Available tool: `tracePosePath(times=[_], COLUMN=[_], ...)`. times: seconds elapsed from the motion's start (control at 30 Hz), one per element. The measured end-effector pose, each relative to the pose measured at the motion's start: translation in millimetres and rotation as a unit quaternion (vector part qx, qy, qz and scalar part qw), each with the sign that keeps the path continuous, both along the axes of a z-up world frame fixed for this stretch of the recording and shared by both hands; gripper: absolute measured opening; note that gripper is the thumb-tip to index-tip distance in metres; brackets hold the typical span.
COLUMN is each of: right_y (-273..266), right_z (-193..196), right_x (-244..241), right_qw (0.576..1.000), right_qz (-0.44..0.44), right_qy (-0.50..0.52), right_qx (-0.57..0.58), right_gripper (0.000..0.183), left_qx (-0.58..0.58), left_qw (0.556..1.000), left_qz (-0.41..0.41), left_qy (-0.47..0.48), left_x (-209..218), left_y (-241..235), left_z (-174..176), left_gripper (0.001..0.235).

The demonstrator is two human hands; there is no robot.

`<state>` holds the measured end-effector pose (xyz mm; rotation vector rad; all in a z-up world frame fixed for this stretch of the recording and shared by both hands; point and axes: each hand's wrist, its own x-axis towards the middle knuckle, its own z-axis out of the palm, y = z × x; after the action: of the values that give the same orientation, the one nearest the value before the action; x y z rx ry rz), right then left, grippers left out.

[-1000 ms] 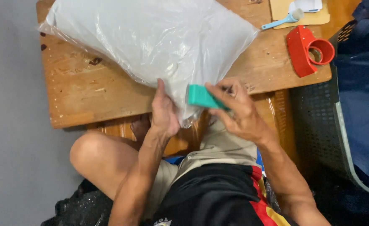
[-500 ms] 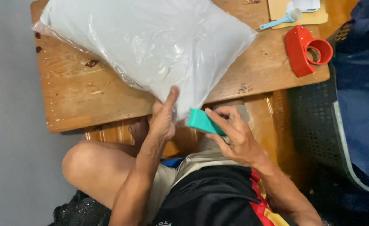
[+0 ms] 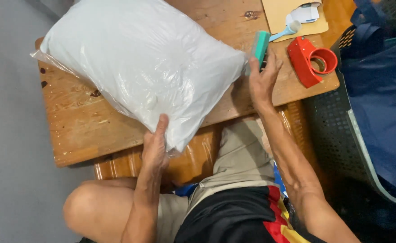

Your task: The person uses a green plastic scraper to repeatedly smooth the surface of a pillow wrapped in clear plastic on a wooden table. They rub the scraper along the edges and across the face of the pillow, then flip it over and continue smoothing the other side.

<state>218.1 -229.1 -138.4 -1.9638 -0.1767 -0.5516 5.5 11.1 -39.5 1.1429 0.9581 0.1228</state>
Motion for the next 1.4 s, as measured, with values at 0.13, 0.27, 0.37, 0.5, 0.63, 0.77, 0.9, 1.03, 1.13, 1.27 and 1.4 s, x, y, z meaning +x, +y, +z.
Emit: tracePosePath(times=[0.13, 0.27, 0.37, 0.5, 0.63, 0.77, 0.9, 1.03, 1.13, 1.27, 1.4], right_y=[56.3, 102.7, 104.2, 61.0, 70.3, 114.2, 124.0, 97.9, 67.9, 69.4, 98.7], right_z=[74.9, 83.6, 76.3, 31.7, 61.4, 93.2, 87.8, 54.0, 19.1, 60.5, 62.3], right_x=[-75.0, -118.6, -77.4, 45.1, 0.3, -130.1, -109.0, 14.7, 76.4, -3.7, -138.6], right_qw=[0.987, 0.905, 0.858, 0.944, 0.961, 0.881, 0.849, 0.892, 0.935, 0.963, 0.91], right_qz=[0.079, 0.237, 0.23, 0.131, 0.12, 0.244, 0.231, 0.076, 0.102, 0.071, 0.211], right_qy=[-0.128, -0.316, -0.388, -0.162, -0.128, -0.323, -0.372, -0.313, 0.091, -0.079, -0.319], right_qx=[-0.061, -0.157, -0.245, -0.256, -0.213, -0.244, -0.295, -0.318, -0.326, -0.248, -0.162], right_gripper=[0.053, 0.031, 0.031, 0.051, 0.049, 0.037, 0.038, 0.041, 0.041, 0.045, 0.03], left_qx=[0.014, 0.092, 0.051, -0.038, -0.026, 0.095, 0.076, 0.109, 0.088, 0.136, 0.222], left_qw=[0.998, 0.976, 0.993, 0.998, 0.992, 0.981, 0.977, 0.949, 0.957, 0.976, 0.968], left_qz=[-0.049, -0.098, -0.045, -0.029, -0.047, -0.121, -0.14, -0.2, -0.19, -0.142, -0.11], left_qy=[0.037, 0.169, 0.094, 0.042, 0.117, 0.12, 0.143, 0.22, 0.201, 0.095, 0.03], left_x=[-7.6, -6.9, -10.7, -14.4, -10.9, -31.8, -16.5, -13.7, -8.2, -14.2, -20.9], left_y=[-3.6, -13.8, -10.2, -11.1, -10.7, 27.9, -14.7, 7.7, -9.5, -13.5, -10.3], left_z=[4.2, 19.1, 1.6, 20.2, 36.6, -68.2, 56.4, 17.4, 46.2, 47.0, 38.8], left_gripper=[0.088, 0.071, 0.058, 0.073, 0.087, 0.072, 0.073, 0.096, 0.098, 0.089, 0.089])
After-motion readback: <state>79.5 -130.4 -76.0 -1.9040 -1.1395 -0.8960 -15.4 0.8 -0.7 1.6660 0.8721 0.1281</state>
